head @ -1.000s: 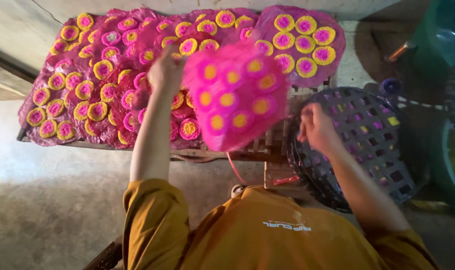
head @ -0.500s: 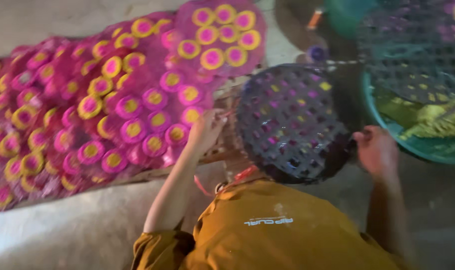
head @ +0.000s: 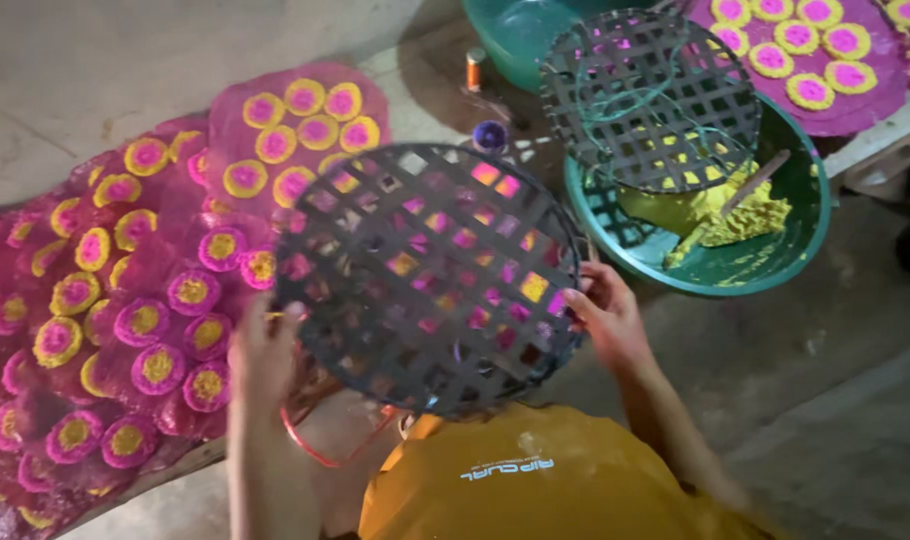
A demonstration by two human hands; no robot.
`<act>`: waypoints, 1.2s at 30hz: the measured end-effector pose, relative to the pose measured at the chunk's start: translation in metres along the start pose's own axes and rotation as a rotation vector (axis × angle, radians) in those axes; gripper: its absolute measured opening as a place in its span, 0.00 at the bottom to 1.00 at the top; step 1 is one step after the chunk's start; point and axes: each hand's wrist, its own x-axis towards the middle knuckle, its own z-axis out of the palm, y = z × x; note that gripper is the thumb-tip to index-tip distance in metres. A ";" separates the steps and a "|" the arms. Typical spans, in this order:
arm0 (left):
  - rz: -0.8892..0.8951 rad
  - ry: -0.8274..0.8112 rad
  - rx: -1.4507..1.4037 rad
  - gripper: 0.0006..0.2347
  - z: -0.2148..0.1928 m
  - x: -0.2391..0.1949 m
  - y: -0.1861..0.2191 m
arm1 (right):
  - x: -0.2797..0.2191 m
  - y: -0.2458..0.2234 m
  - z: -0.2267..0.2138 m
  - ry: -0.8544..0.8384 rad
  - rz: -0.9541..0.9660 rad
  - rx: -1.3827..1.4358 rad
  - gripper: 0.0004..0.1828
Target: The person assembles pink and yellow circular decorative items on a woven tray. They place the circles, cover them with a mesh lid, and then use a metal tool to press yellow paste into circular molds on a pink base.
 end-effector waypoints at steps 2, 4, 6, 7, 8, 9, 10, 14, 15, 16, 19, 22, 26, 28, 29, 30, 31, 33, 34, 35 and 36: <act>0.134 0.004 -0.069 0.14 0.004 0.003 0.020 | 0.003 -0.023 0.006 -0.011 -0.094 0.070 0.25; 0.359 -0.058 -0.198 0.14 0.026 0.022 0.034 | 0.020 -0.056 -0.011 0.052 -0.168 0.052 0.23; 0.450 -0.111 -0.244 0.16 0.073 0.056 0.042 | 0.045 -0.082 -0.035 0.078 -0.250 0.050 0.23; 0.530 -0.096 -0.144 0.17 0.096 0.073 0.043 | 0.054 -0.092 -0.052 0.075 -0.297 0.058 0.24; 0.615 -0.081 -0.046 0.19 0.122 0.091 0.046 | 0.061 -0.098 -0.070 0.102 -0.286 0.055 0.24; 0.607 -0.153 -0.219 0.19 0.147 0.105 0.050 | 0.068 -0.101 -0.088 0.130 -0.275 0.052 0.24; 0.600 -0.227 -0.390 0.19 0.172 0.120 0.057 | 0.077 -0.104 -0.107 0.157 -0.267 0.051 0.24; 0.619 -0.175 -0.091 0.21 0.253 0.160 0.097 | 0.123 -0.089 -0.184 0.208 -0.317 0.040 0.22; 0.457 -0.316 -0.181 0.21 0.272 0.170 0.109 | 0.144 -0.085 -0.202 0.230 -0.326 0.029 0.22; 0.289 -0.452 -0.270 0.21 0.287 0.181 0.120 | 0.162 -0.080 -0.219 0.248 -0.331 0.018 0.22; 0.344 -0.561 -0.212 0.20 0.292 0.204 0.130 | 0.202 -0.074 -0.251 0.224 -0.253 0.165 0.23; 0.633 -0.438 -0.098 0.18 0.253 0.200 0.101 | 0.201 -0.069 -0.238 0.387 -0.474 -0.279 0.20; 0.491 -0.362 -0.291 0.15 0.169 0.148 0.037 | 0.168 -0.057 -0.128 0.241 -0.853 -0.423 0.13; 0.412 -0.266 -0.243 0.14 0.138 0.110 0.009 | 0.157 -0.039 -0.051 -0.074 -0.786 -0.803 0.12; 0.424 -0.166 -0.083 0.14 0.122 0.087 -0.006 | 0.161 -0.026 -0.008 -0.189 -0.695 -0.779 0.16; 0.301 -0.151 -0.169 0.14 0.112 0.068 -0.015 | 0.174 -0.017 0.031 -0.291 -0.543 -0.721 0.17; 0.178 -0.137 -0.254 0.14 0.101 0.052 -0.025 | 0.189 -0.007 0.068 -0.295 -0.563 -0.697 0.18; 0.397 -0.095 -0.211 0.14 0.075 0.019 -0.050 | 0.220 0.010 0.110 -0.203 -0.536 -0.993 0.17; 0.229 -0.069 -0.279 0.14 0.062 0.002 -0.065 | 0.233 0.019 0.121 -0.190 -0.535 -1.086 0.15; 0.060 -0.044 -0.346 0.15 0.047 -0.013 -0.080 | 0.246 0.028 0.131 -0.176 -0.534 -1.180 0.15; 0.168 -0.005 -0.332 0.15 0.033 -0.027 -0.095 | 0.257 0.038 0.139 -0.163 -0.530 -1.274 0.17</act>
